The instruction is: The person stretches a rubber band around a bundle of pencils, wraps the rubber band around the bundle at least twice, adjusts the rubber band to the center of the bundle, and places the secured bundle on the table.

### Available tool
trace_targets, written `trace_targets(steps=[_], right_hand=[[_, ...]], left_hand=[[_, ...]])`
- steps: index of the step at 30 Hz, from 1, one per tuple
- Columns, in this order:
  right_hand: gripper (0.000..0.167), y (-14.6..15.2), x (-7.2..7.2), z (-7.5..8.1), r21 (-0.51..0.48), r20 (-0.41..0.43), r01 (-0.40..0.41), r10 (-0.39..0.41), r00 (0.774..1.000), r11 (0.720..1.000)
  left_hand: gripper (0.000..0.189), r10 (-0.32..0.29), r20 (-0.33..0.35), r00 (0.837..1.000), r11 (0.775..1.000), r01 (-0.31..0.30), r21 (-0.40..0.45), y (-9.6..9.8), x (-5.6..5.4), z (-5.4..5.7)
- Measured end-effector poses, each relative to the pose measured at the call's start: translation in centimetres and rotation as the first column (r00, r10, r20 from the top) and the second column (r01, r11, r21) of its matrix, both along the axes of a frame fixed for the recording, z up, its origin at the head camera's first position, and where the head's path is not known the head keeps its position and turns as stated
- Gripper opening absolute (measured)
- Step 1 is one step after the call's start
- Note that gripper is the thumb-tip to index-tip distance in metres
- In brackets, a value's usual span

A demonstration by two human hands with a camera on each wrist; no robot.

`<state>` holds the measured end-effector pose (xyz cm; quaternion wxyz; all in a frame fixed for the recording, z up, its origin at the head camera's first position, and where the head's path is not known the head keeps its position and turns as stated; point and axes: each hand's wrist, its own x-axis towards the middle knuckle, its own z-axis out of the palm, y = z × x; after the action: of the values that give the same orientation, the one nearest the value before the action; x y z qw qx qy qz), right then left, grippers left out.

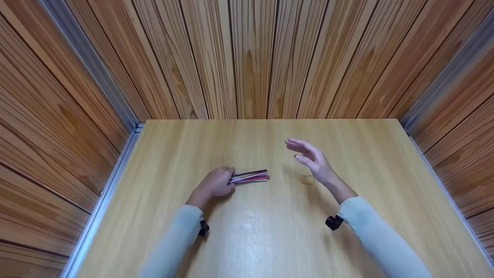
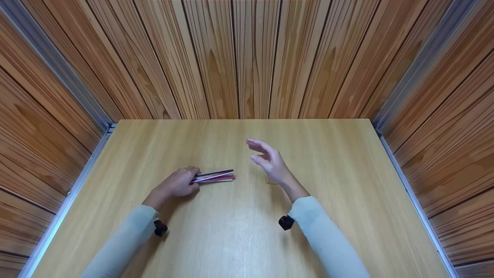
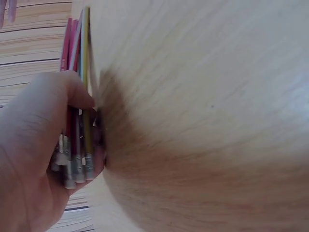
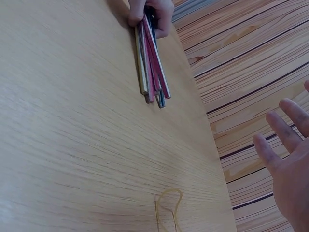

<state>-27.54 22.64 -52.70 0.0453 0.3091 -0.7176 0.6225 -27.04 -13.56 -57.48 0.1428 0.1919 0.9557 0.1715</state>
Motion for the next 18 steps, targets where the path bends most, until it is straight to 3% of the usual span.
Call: trace_targets(steps=[10,18], right_hand=[[0.05,0.3,-0.1,0.4,0.025,0.008,0.0,-0.001,1.0,1.0],[0.051,0.3,0.1,1.5,0.012,0.016,0.013,-0.013,1.0,1.0]], left_hand=[[0.035,-0.025,-0.028,0.999,0.999,0.026,0.045,-0.2,-0.3,-0.5],[0.054,-0.006,0.012,1.0,1.0,0.006,0.017,-0.5,-0.4,0.2]])
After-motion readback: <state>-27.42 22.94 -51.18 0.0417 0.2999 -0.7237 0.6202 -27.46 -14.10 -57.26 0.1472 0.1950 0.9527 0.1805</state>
